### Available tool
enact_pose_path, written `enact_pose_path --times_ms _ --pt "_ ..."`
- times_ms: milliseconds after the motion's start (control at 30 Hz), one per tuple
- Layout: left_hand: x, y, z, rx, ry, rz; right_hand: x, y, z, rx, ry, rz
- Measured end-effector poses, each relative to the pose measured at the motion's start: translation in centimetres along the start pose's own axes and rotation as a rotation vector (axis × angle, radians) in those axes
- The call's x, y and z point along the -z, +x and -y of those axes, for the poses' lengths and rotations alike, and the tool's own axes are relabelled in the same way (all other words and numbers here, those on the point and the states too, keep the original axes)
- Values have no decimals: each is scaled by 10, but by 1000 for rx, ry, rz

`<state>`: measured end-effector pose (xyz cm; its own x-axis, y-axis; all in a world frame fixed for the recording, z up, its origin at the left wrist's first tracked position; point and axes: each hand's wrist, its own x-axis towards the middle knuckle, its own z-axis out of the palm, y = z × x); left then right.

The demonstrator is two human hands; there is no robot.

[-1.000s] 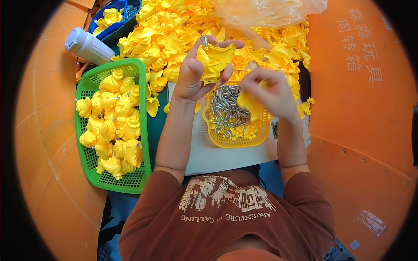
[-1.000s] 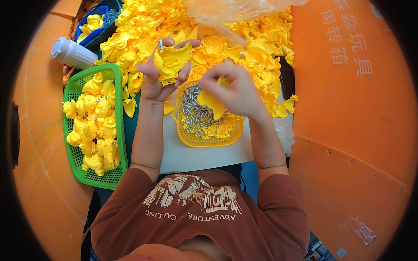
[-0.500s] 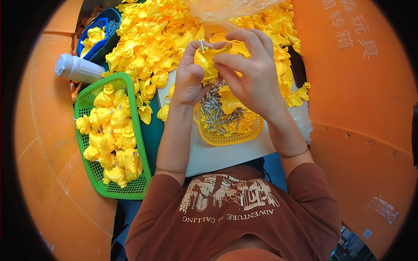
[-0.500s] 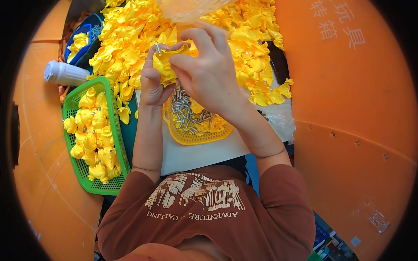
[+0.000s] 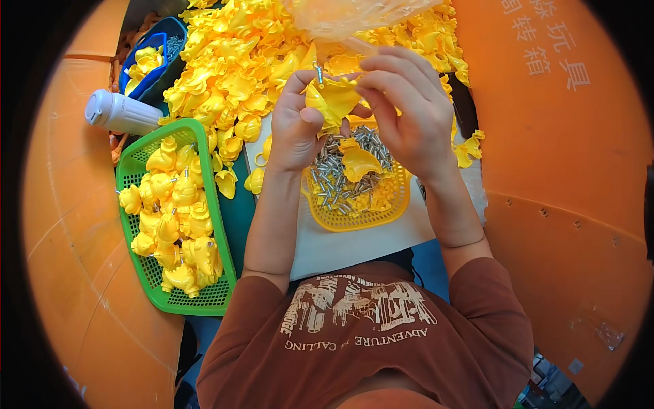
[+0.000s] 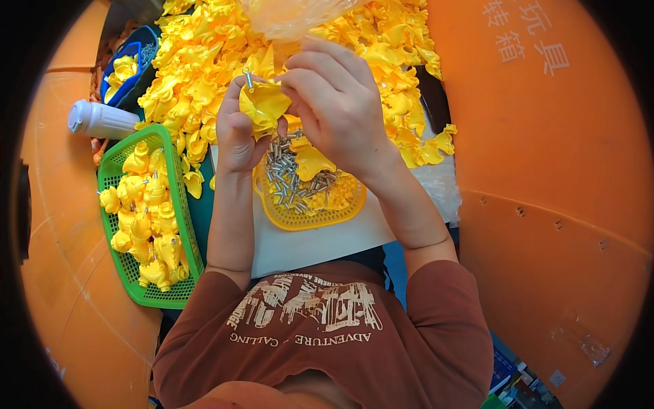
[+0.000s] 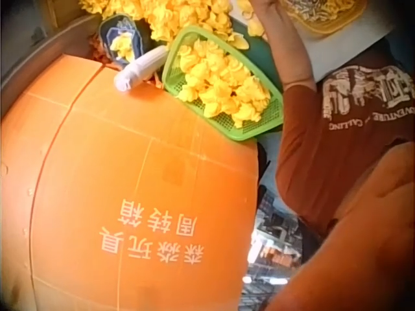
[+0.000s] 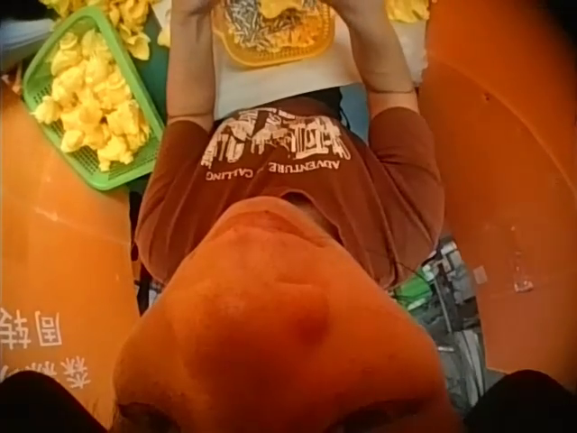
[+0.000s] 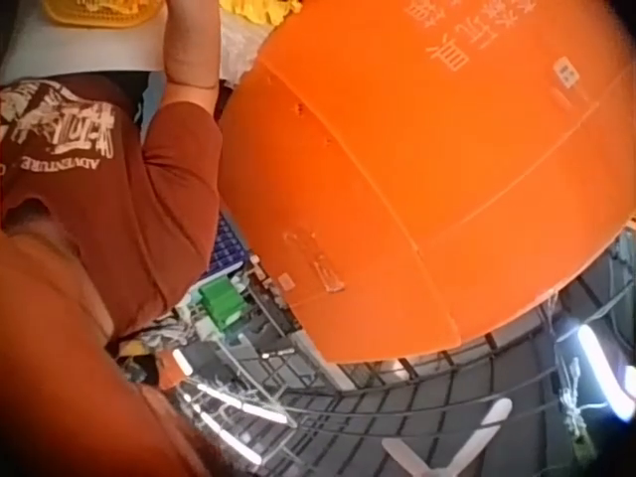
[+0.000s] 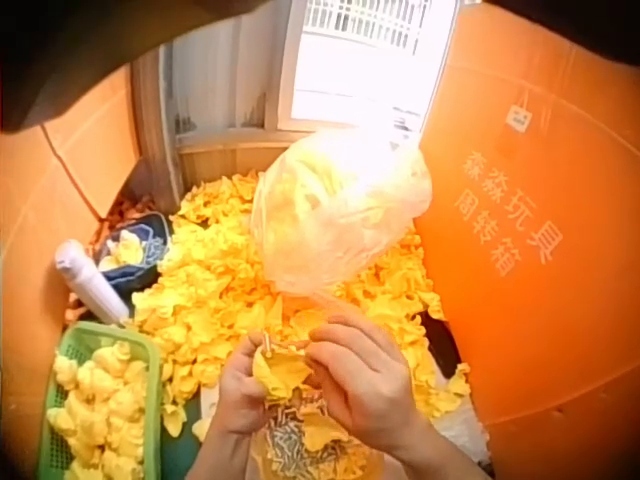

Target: The recorder is assembling small yellow plastic toys by inserting a component into the shell and then placing the finished product into a basket.

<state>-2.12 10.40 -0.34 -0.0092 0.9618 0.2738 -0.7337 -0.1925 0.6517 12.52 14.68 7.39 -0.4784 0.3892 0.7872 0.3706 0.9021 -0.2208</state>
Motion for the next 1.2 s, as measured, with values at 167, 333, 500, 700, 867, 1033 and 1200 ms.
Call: enact_pose_path --times_ms 167,333,500,700,867,1033,1200 --pt "2 0 3 -1 -29 -1 1 -1 1 -32 68 85" --pt "0 -2 0 8 -16 5 2 0 4 -46 -118 239" --pt "-3 -1 -4 25 21 -1 9 2 -2 -53 -87 192" --pt "-1 -3 -8 -5 -6 4 9 -2 5 -318 466 28" --pt "-9 -4 -11 56 -64 55 -2 -4 -8 -319 777 108" --pt "-12 -5 -16 86 -98 61 -2 -4 -7 -310 830 210" --pt "-11 -4 -15 76 -110 69 -3 -4 -8 -315 753 184"
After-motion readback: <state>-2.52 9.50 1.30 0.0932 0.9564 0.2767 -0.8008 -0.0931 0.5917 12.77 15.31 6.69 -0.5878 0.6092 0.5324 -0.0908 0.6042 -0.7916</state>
